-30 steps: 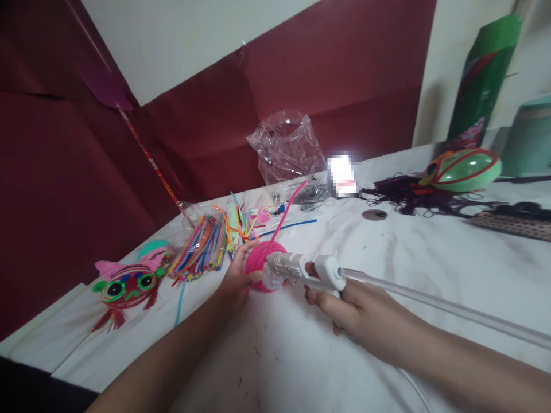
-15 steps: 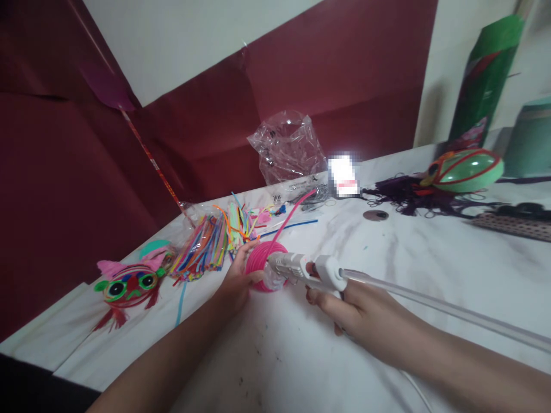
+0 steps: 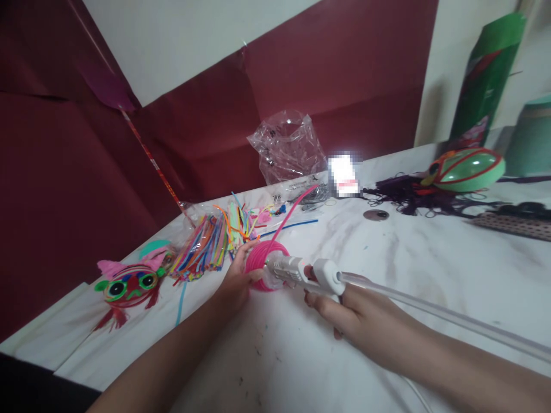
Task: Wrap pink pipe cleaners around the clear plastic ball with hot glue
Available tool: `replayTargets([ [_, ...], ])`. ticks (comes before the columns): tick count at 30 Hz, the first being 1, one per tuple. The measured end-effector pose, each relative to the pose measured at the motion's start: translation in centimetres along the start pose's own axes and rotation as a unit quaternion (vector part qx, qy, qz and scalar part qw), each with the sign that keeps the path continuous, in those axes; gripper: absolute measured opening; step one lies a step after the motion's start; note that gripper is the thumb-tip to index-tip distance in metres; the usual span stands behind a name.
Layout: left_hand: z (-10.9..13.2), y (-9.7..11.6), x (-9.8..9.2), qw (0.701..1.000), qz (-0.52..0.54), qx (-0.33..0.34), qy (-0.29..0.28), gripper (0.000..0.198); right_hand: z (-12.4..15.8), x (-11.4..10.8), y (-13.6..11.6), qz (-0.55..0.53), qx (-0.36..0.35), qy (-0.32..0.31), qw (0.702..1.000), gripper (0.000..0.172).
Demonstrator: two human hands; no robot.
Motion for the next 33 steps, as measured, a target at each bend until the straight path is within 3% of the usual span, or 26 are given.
replayTargets([
  [15,0.0,0.0,0.0,1.000,0.004,0.010,-0.002,0.079,-0.3,0.2,0.6,0.007,0.000,0.000,1.000,0.051],
  [20,-0.1,0.0,0.2,1.000,0.011,0.006,-0.013,0.084,-0.5,0.6,0.6,0.030,-0.017,-0.029,0.999,0.055],
  [26,0.0,0.1,0.0,1.000,0.003,0.010,-0.006,0.082,-0.3,-0.3,0.2,0.029,0.010,0.002,1.000,0.054],
  [33,0.1,0.0,0.3,1.000,0.012,0.001,-0.006,0.081,-0.5,0.7,1.0,0.030,-0.003,-0.032,0.999,0.059],
])
Point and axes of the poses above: each hand's wrist, its own z-axis away from the middle knuckle, its own x-axis out of the palm, y = z × x, the point moved 10 cm from there along -z, towards the middle knuckle, and after that the axes turned 7 degrees about x, right-handed, at the moved point
